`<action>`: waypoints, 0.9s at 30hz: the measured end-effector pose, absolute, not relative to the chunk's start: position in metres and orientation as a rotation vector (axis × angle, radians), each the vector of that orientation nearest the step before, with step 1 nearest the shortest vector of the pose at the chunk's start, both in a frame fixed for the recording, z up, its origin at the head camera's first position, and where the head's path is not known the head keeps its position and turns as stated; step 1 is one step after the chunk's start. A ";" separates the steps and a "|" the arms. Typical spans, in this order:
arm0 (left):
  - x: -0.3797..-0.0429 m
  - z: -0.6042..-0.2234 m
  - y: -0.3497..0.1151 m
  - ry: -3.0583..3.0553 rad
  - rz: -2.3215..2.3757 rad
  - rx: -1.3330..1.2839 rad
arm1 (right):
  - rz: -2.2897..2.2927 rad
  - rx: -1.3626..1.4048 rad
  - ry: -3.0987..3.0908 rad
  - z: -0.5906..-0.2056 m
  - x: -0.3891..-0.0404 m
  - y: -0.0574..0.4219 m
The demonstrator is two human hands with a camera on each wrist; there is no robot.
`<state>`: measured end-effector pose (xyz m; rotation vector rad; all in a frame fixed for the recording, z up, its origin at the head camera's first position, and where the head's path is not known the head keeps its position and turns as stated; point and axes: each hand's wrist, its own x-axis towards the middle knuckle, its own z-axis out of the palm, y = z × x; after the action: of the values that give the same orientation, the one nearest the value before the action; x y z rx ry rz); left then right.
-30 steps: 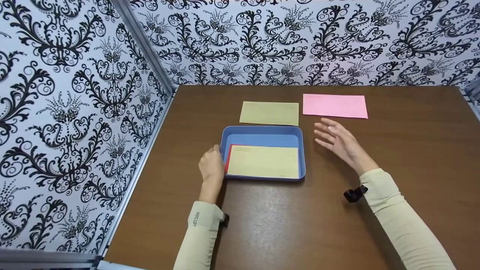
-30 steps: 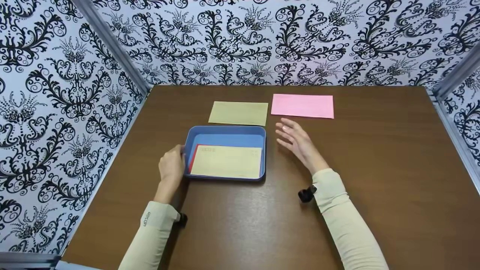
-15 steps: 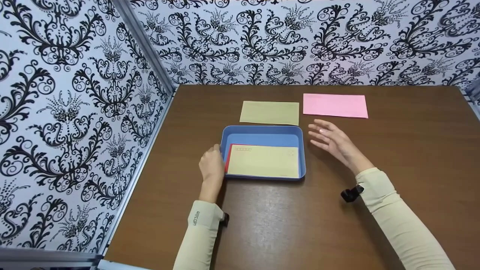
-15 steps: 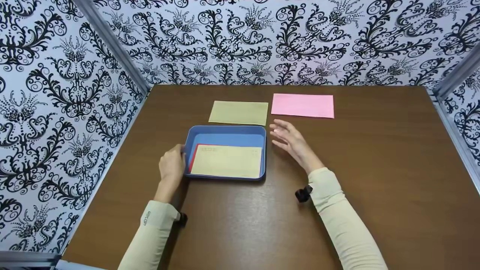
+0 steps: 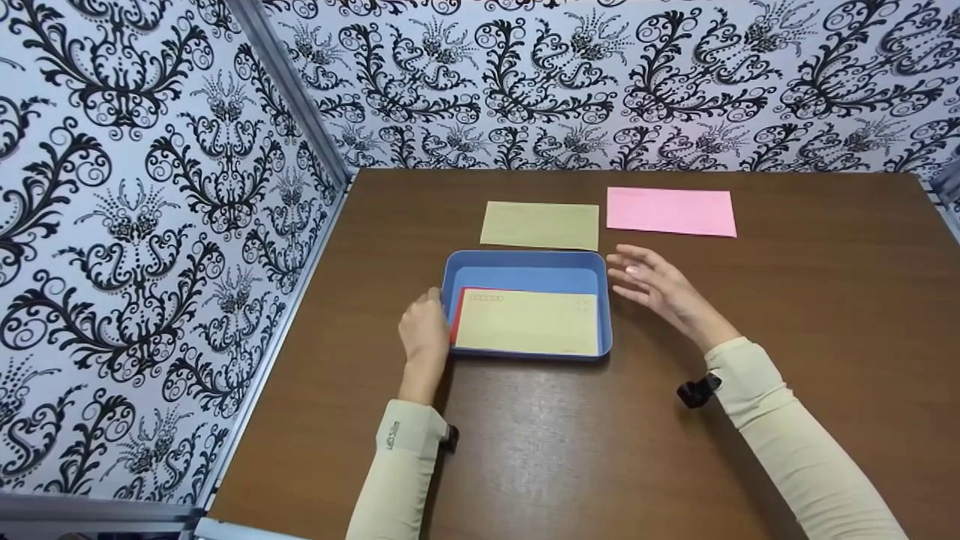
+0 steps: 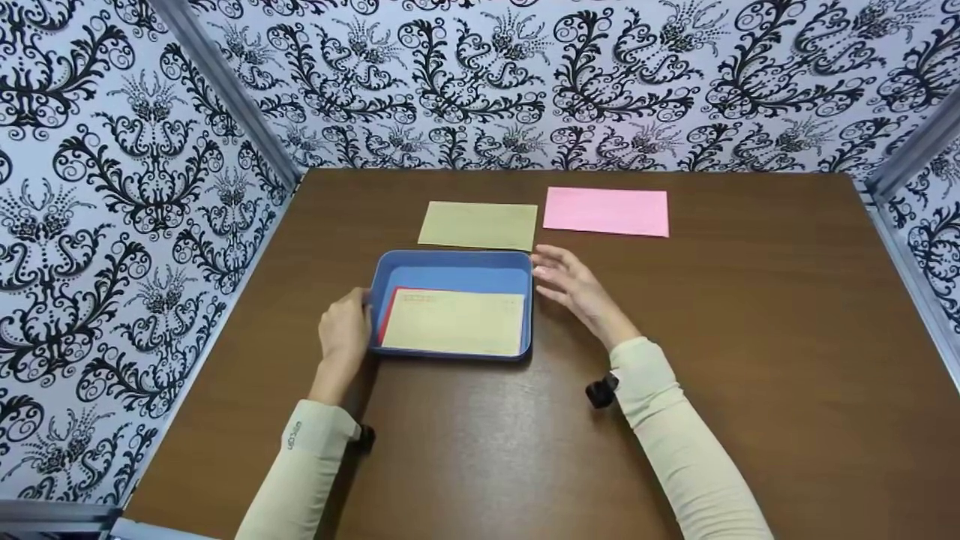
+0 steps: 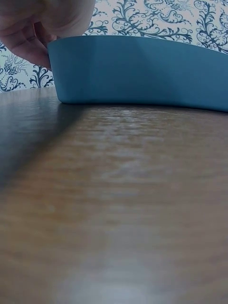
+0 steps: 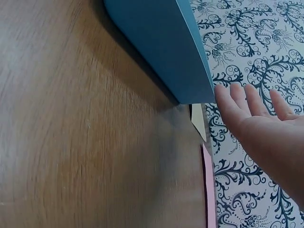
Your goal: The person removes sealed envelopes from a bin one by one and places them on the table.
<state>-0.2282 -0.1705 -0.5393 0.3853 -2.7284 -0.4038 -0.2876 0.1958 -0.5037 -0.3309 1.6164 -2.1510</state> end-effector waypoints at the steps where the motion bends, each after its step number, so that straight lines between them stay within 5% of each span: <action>1: -0.228 -0.539 -0.170 -2.727 -0.401 0.383 | -2.149 -0.335 1.620 -0.504 -0.287 0.195; 27: -0.228 -0.539 -0.171 -2.735 -0.397 0.381 | -2.004 -0.450 1.736 -0.501 -0.282 0.180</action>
<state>-0.2284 -0.1705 -0.5389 0.3811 -2.7348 -0.3966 -0.2817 0.1797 -0.5010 -0.4496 1.7361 -2.0038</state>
